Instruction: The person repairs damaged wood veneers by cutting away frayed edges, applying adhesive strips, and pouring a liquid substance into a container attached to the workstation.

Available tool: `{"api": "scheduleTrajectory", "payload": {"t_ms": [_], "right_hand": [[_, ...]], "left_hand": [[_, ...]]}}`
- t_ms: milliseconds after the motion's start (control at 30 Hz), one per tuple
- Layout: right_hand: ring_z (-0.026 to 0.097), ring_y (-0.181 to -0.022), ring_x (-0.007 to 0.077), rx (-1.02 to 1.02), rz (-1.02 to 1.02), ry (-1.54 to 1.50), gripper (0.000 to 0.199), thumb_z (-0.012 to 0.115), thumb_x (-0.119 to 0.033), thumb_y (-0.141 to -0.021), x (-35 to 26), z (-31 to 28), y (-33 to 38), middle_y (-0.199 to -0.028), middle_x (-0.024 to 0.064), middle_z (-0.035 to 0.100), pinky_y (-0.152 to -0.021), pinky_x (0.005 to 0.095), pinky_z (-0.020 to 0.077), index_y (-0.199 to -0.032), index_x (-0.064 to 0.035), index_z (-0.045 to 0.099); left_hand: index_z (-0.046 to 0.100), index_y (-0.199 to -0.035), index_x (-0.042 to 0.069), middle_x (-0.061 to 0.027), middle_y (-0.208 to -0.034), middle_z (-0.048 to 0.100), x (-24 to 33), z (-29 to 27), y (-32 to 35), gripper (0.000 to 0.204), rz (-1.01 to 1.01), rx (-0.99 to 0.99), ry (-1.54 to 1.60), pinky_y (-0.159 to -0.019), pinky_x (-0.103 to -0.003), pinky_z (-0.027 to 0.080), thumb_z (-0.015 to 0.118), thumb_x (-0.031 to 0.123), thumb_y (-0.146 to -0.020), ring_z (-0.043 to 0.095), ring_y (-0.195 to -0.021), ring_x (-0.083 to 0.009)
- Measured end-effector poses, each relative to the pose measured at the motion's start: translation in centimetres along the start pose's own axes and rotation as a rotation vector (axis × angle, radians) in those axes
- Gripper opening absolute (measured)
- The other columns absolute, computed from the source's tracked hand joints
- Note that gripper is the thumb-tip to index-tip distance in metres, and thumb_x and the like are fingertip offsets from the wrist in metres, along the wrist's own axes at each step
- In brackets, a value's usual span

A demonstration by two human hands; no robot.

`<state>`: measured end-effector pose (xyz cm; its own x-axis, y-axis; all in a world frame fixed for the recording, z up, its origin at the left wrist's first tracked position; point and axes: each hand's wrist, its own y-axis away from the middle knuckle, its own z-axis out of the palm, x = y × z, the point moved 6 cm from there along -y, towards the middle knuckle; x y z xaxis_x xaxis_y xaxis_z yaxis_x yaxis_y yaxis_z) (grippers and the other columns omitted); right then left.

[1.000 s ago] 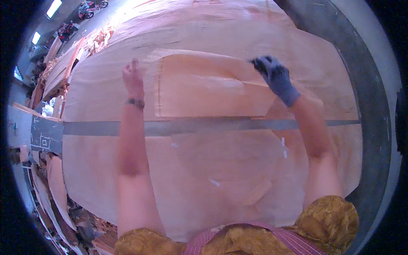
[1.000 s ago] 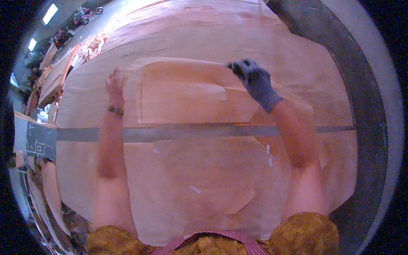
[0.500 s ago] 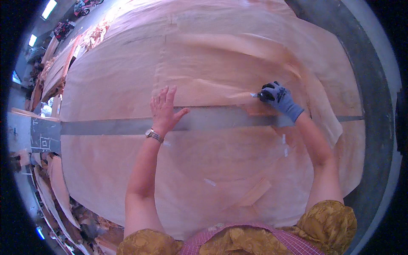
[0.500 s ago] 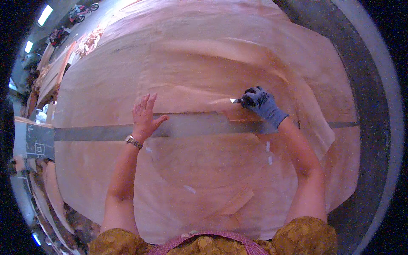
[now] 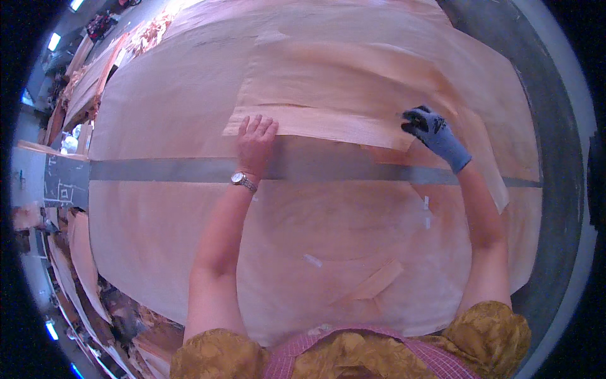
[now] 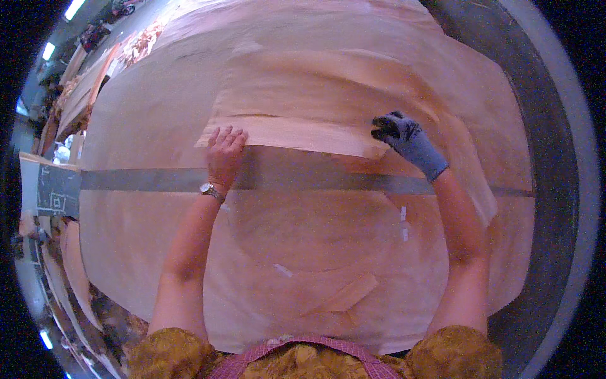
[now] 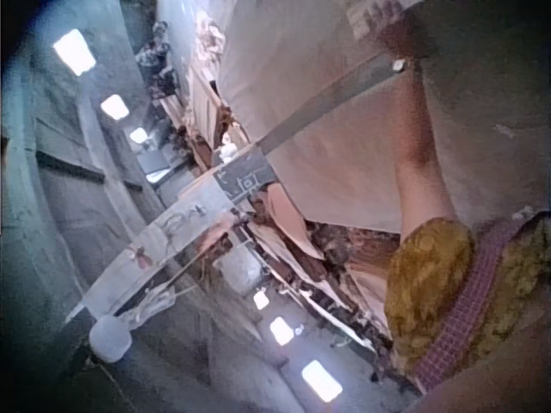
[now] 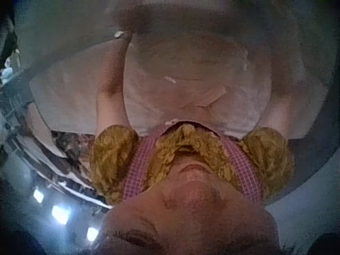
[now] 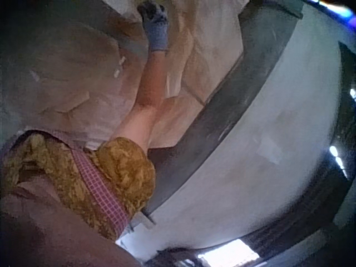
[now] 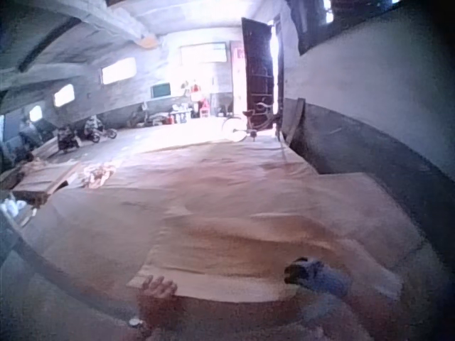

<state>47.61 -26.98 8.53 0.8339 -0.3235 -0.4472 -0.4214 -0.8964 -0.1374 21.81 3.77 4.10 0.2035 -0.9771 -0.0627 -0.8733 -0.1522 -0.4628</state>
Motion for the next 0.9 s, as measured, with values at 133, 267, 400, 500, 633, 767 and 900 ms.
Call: {"api": "scheduleTrajectory", "payload": {"t_ms": [133, 267, 400, 500, 633, 767, 900], "right_hand": [[0.060, -0.103, 0.0345, 0.041, 0.142, 0.120, 0.053, 0.076, -0.034, -0.080, 0.2, 2.0, -0.7, -0.116, 0.0154, 0.058, -0.087, 0.0432, 0.0508, -0.125, -0.0110, 0.060], [0.058, -0.106, 0.0365, 0.049, 0.235, 0.293, 0.066, 0.080, -0.034, -0.075, 2.1, 5.2, 0.1, -0.121, 0.0172, 0.053, -0.088, 0.0434, 0.0510, -0.132, -0.0118, 0.054], [0.054, -0.114, 0.0383, -0.020, 0.235, 0.149, 0.065, 0.078, -0.037, -0.076, 1.8, 6.2, -0.4, -0.125, 0.0200, 0.051, -0.093, 0.0445, 0.0501, -0.131, -0.0134, 0.054], [0.055, -0.112, 0.0378, -0.001, 0.168, 0.175, 0.062, 0.079, -0.027, -0.073, 1.9, 7.0, -1.2, -0.123, 0.0193, 0.052, -0.093, 0.0435, 0.0500, -0.129, -0.0131, 0.056], [0.052, -0.116, 0.0356, -0.035, 0.158, 0.191, 0.060, 0.078, -0.030, -0.075, 2.5, 7.2, -1.8, -0.126, 0.0160, 0.056, -0.097, 0.0433, 0.0478, -0.130, -0.0131, 0.058], [0.054, -0.112, 0.0373, -0.009, 0.067, 0.175, 0.062, 0.079, -0.022, -0.072, 3.1, 6.8, -1.7, -0.122, 0.0192, 0.055, -0.095, 0.0429, 0.0487, -0.129, -0.0092, 0.056], [0.054, -0.112, 0.0355, 0.022, 0.152, 0.052, 0.061, 0.078, -0.032, -0.077, 0.1, 5.8, -2.4, -0.120, 0.0185, 0.057, -0.097, 0.0421, 0.0469, -0.128, -0.0080, 0.058]], "left_hand": [[0.068, -0.111, 0.010, -0.0075, -0.116, 0.067, 0.4, 1.3, 0.9, 0.028, 0.001, 0.004, -0.034, -0.107, -0.048, 0.039, 0.058, 0.014, -0.085, 0.060, -0.115, -0.0276], [0.066, -0.113, 0.006, -0.0115, -0.116, 0.066, 1.6, 1.4, 1.8, 0.030, -0.029, -0.021, -0.044, -0.106, -0.049, 0.041, 0.057, 0.014, -0.085, 0.060, -0.113, -0.0314], [0.065, -0.113, 0.003, -0.0131, -0.115, 0.065, 2.0, 1.1, 3.2, 0.031, -0.083, -0.007, -0.049, -0.104, -0.048, 0.042, 0.057, 0.015, -0.084, 0.060, -0.113, -0.0328], [0.064, -0.118, 0.006, -0.0108, -0.123, 0.064, 1.8, 1.7, 3.9, 0.033, -0.122, -0.081, -0.092, -0.101, -0.045, 0.045, 0.056, 0.013, -0.086, 0.060, -0.114, -0.0310], [0.061, -0.123, 0.006, -0.0114, -0.128, 0.062, 1.8, 1.9, 4.6, 0.037, -0.150, -0.120, -0.090, -0.101, -0.045, 0.045, 0.055, 0.013, -0.087, 0.057, -0.118, -0.0338], [0.060, -0.126, 0.006, -0.0121, -0.130, 0.060, 2.2, 1.8, 4.4, 0.039, -0.162, -0.134, -0.062, -0.101, -0.046, 0.044, 0.054, 0.013, -0.088, 0.055, -0.121, -0.0340], [0.059, -0.128, 0.007, -0.0137, -0.133, 0.058, 1.5, 2.2, 5.2, 0.040, -0.194, -0.135, -0.026, -0.103, -0.047, 0.043, 0.054, 0.012, -0.089, 0.052, -0.125, -0.0345]]}}
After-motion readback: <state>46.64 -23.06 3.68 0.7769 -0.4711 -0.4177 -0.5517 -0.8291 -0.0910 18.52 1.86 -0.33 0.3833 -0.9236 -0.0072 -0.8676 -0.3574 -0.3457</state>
